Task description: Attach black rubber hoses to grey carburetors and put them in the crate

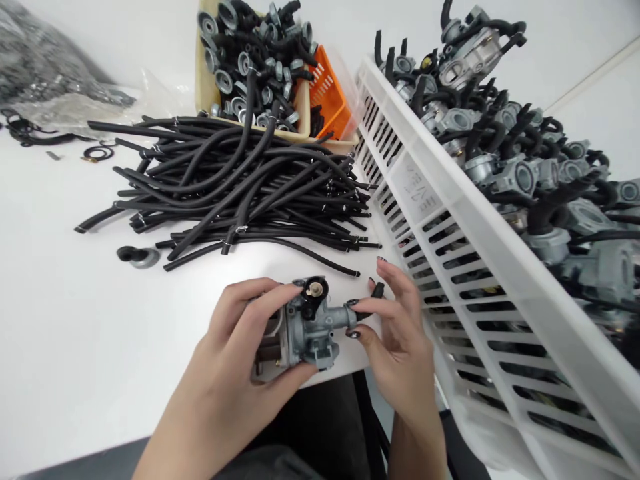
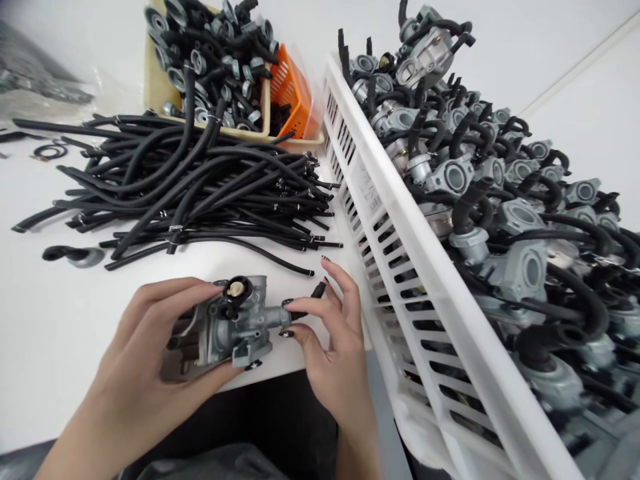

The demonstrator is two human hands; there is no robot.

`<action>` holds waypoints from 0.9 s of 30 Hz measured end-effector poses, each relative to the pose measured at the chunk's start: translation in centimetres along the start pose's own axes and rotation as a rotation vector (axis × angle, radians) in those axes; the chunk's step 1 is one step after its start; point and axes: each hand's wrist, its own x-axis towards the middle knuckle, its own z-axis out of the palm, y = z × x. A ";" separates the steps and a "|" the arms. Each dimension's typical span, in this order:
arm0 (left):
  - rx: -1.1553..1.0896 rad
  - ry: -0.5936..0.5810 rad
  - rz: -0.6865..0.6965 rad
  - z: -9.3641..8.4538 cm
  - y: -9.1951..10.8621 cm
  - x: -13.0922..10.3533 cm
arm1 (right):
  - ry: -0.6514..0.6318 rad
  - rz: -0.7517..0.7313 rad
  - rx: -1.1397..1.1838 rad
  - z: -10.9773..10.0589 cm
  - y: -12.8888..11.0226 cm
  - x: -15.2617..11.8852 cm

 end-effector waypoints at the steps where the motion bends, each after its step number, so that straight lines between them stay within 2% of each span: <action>1: -0.001 -0.001 -0.001 0.0 0.0 0.0 | 0.005 -0.006 -0.008 0.0 0.0 0.0; 17: -0.012 -0.002 -0.008 0.0 0.0 0.2 | -0.004 0.042 -0.032 0.3 -0.5 0.3; 23: -0.017 -0.016 -0.017 0.1 0.0 0.2 | -0.001 0.147 -0.035 0.5 -1.0 0.6; 27: -0.009 -0.011 -0.019 0.1 0.1 0.3 | 0.005 0.163 -0.016 0.3 -1.1 0.6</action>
